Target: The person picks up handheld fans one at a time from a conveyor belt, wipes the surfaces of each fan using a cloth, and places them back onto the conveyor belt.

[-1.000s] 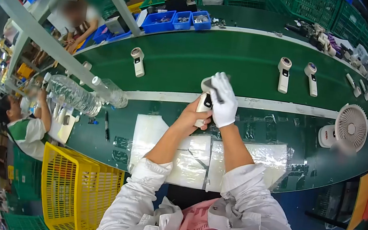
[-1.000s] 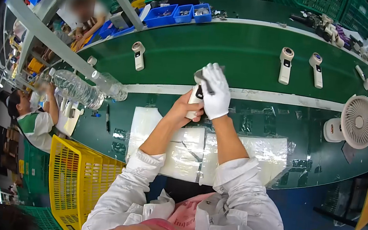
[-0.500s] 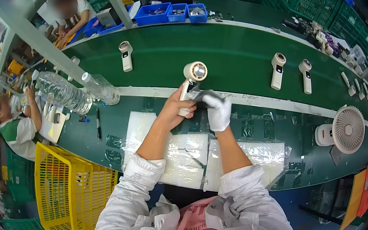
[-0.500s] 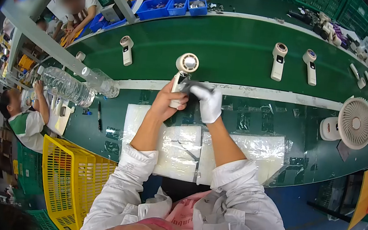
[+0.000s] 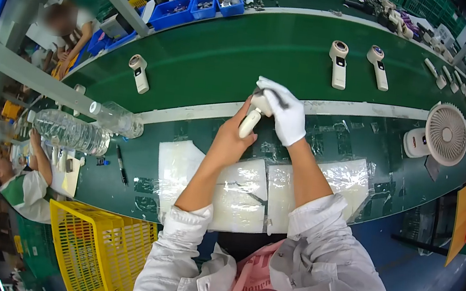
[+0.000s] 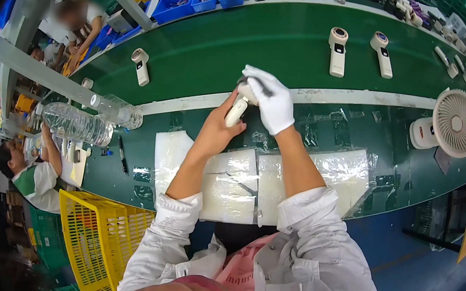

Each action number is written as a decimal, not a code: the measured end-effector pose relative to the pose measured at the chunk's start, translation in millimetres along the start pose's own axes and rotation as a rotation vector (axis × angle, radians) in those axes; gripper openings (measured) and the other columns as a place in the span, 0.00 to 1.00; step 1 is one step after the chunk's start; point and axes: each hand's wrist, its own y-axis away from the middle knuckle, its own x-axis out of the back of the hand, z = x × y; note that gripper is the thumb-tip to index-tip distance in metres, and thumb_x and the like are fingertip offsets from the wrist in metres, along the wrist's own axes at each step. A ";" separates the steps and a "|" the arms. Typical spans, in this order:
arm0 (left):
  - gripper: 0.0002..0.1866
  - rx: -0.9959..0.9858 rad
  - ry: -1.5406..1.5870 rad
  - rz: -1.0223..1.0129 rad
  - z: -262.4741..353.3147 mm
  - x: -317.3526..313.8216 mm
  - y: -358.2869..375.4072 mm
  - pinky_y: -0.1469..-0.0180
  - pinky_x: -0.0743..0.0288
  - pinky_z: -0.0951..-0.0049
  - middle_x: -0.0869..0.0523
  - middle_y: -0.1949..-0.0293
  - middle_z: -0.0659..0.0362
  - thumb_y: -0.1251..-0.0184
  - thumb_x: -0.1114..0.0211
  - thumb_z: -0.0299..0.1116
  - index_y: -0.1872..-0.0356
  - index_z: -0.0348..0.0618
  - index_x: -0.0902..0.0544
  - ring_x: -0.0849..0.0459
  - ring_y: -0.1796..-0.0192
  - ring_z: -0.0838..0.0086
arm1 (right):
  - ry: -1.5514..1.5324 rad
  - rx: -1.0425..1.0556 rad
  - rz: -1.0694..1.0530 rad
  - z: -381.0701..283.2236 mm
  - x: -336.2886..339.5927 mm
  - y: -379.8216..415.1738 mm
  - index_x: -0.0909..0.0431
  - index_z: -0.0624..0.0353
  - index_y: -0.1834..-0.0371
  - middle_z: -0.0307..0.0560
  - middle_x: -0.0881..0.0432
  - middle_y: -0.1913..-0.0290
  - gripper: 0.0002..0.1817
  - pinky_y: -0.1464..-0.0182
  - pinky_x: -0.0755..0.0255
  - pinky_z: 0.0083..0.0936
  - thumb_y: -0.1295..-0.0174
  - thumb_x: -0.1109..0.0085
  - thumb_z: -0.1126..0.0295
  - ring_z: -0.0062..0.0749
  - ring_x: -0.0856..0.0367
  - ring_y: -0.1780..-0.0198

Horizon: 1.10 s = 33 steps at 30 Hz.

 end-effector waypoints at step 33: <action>0.17 -0.025 1.149 0.568 -34.6 27.7 -20.8 0.50 0.19 0.62 0.18 0.48 0.54 0.19 0.44 0.36 0.36 0.41 0.28 0.15 0.49 0.67 | -0.482 -0.546 -0.106 9.6 -46.3 49.3 0.13 0.67 0.61 0.48 0.10 0.58 0.10 0.48 0.22 0.28 0.40 0.37 0.73 0.34 0.13 0.60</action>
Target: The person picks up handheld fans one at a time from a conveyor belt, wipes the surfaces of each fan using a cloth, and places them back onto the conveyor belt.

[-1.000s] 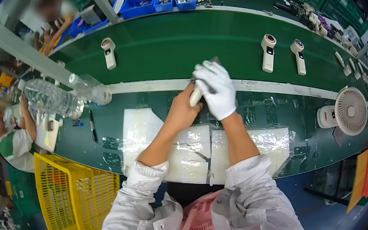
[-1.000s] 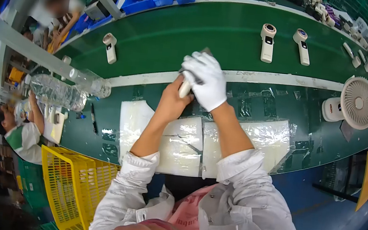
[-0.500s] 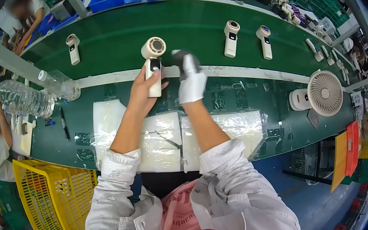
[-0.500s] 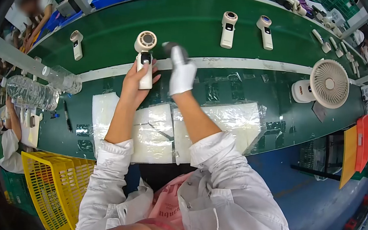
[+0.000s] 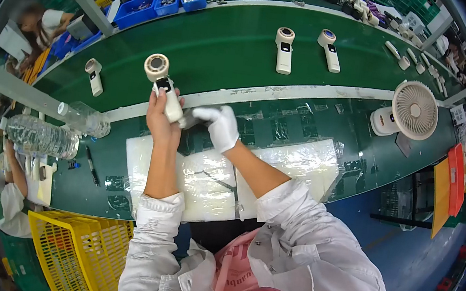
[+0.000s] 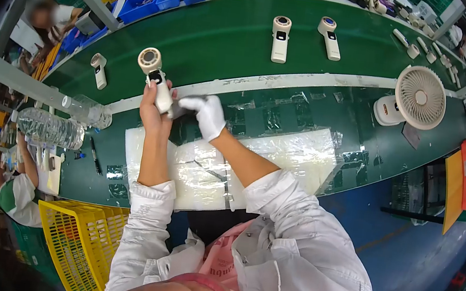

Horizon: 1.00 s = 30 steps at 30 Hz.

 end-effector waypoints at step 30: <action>0.30 -0.525 -2.006 0.539 -20.0 -22.8 -174.5 0.41 0.29 0.44 0.18 0.44 0.43 0.34 0.29 0.47 0.42 0.34 0.22 0.25 0.37 0.46 | -0.967 0.233 -0.011 -36.4 83.9 -62.4 0.30 0.62 0.34 0.53 0.25 0.35 0.22 0.29 0.29 0.41 0.30 0.50 0.85 0.43 0.25 0.34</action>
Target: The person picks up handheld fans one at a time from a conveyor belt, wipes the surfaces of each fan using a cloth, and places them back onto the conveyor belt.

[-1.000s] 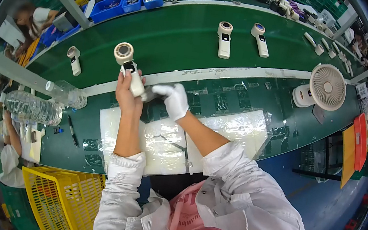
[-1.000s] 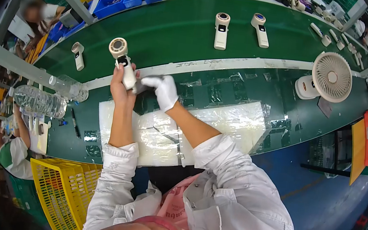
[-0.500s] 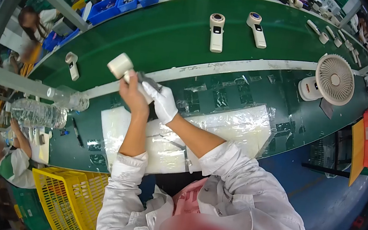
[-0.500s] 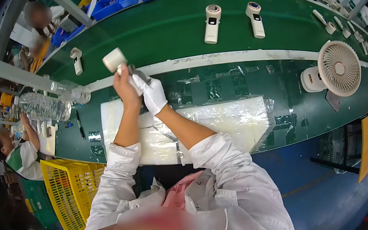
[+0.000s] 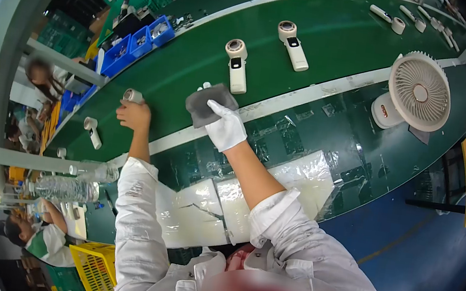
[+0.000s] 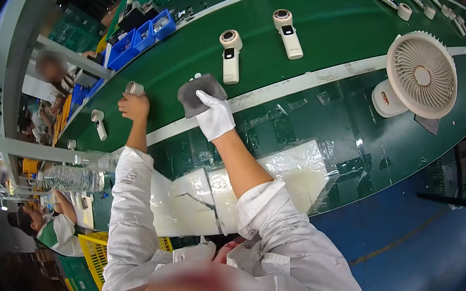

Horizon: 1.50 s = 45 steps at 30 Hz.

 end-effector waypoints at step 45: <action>0.35 0.082 1.565 -1.187 -13.2 134.9 180.6 0.80 0.27 0.72 0.21 0.69 0.57 0.32 0.44 0.18 0.25 0.47 0.44 0.23 0.77 0.76 | 1.767 0.723 -0.489 45.2 -25.8 25.9 0.14 0.58 0.45 0.49 0.15 0.39 0.17 0.28 0.30 0.37 0.38 0.35 0.77 0.46 0.22 0.32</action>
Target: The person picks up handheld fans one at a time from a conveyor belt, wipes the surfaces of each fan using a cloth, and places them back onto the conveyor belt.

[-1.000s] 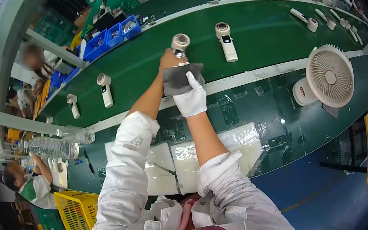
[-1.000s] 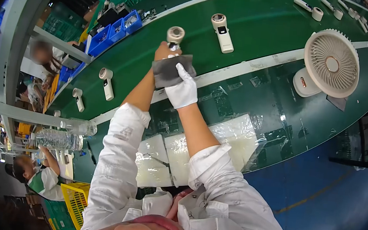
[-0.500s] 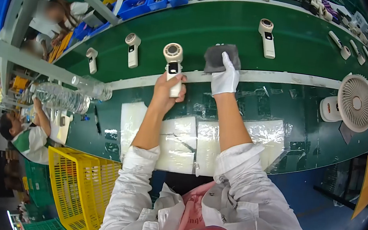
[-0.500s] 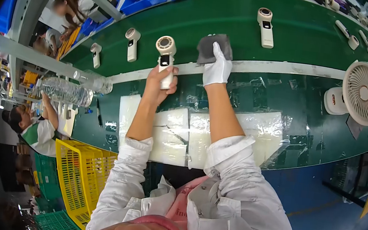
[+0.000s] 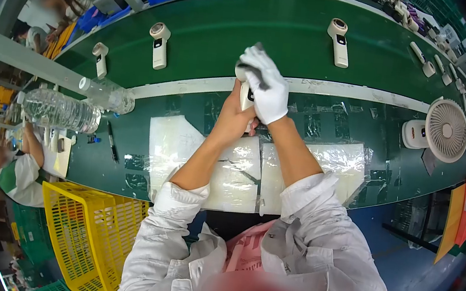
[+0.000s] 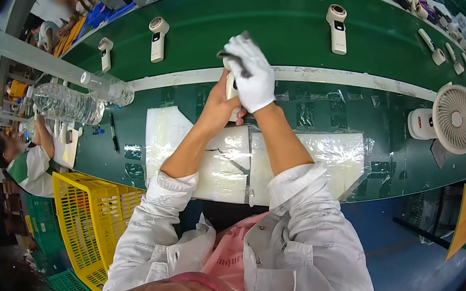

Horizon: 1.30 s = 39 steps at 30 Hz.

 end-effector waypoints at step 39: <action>0.53 0.076 0.303 -0.251 12.9 24.8 0.5 0.83 0.36 0.74 0.21 0.65 0.54 0.39 0.35 0.19 0.16 0.53 0.55 0.25 0.79 0.75 | -1.433 -0.726 0.341 32.1 35.3 -0.7 0.28 0.62 0.38 0.53 0.21 0.37 0.17 0.29 0.31 0.43 0.23 0.52 0.64 0.42 0.22 0.35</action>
